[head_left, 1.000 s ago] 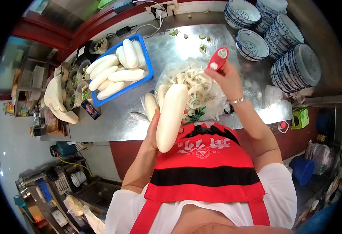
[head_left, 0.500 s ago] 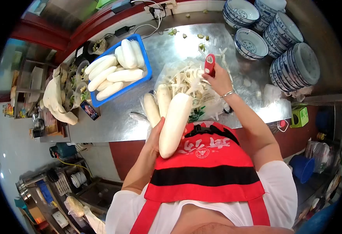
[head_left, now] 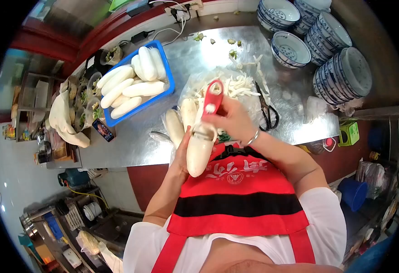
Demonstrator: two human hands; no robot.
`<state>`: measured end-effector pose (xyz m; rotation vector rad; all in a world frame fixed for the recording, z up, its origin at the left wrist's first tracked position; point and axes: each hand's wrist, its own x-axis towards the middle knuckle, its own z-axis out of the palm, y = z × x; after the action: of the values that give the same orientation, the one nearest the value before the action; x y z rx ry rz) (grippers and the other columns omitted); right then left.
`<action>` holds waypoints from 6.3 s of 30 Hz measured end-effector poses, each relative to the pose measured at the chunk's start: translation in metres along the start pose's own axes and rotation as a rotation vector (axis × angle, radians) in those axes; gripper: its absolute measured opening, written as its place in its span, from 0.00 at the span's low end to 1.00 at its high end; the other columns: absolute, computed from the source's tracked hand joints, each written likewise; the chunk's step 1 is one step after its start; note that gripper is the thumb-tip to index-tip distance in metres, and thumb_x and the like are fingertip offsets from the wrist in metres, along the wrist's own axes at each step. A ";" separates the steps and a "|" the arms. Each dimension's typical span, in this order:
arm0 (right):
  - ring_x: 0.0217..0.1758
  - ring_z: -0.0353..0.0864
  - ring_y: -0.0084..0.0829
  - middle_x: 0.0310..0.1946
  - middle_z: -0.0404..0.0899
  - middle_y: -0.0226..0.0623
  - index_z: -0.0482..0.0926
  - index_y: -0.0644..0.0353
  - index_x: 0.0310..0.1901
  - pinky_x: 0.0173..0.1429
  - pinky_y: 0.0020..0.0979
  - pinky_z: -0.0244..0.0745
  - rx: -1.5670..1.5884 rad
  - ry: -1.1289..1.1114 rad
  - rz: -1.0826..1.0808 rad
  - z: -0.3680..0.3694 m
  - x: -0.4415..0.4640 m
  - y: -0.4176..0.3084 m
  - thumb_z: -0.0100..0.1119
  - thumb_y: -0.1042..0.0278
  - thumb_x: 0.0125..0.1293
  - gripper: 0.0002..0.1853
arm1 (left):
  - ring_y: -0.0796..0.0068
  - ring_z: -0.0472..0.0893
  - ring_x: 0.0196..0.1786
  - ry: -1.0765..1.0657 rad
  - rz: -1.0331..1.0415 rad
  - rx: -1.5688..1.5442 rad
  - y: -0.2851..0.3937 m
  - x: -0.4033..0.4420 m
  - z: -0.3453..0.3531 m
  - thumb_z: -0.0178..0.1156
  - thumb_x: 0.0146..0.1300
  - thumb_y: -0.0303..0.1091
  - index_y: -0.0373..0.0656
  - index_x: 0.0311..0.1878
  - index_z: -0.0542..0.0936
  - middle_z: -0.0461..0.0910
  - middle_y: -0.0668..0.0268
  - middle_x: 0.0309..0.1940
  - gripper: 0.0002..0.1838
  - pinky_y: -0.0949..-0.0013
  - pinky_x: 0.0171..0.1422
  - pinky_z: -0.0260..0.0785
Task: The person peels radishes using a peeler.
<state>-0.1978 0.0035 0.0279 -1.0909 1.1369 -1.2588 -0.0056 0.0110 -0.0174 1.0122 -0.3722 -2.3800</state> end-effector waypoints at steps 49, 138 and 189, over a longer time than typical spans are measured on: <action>0.31 0.80 0.27 0.29 0.82 0.36 0.77 0.62 0.43 0.38 0.30 0.74 -0.605 0.514 -0.144 -0.106 0.065 0.066 0.71 0.60 0.54 0.20 | 0.59 0.78 0.51 -0.201 -0.070 -0.145 0.000 -0.014 0.003 0.35 0.71 0.62 0.33 0.64 0.66 0.74 0.51 0.53 0.38 0.59 0.51 0.75; 0.53 0.80 0.33 0.54 0.78 0.38 0.71 0.60 0.60 0.55 0.36 0.76 -0.109 -0.287 0.004 -0.084 0.021 0.091 0.54 0.66 0.65 0.22 | 0.55 0.72 0.57 -0.104 1.038 1.302 0.060 -0.037 0.035 0.75 0.40 0.38 0.44 0.68 0.65 0.71 0.54 0.52 0.48 0.60 0.62 0.64; 0.47 0.78 0.23 0.43 0.79 0.32 0.73 0.64 0.55 0.55 0.26 0.72 0.251 0.036 0.131 -0.023 0.016 0.012 0.62 0.78 0.60 0.21 | 0.61 0.82 0.46 -0.028 -0.005 0.004 0.005 -0.011 0.014 0.52 0.69 0.40 0.32 0.62 0.65 0.77 0.53 0.48 0.24 0.61 0.47 0.80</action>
<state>-0.2190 -0.0119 0.0123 -0.7977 1.0280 -1.2824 -0.0077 0.0137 0.0001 0.9840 -0.3856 -2.4010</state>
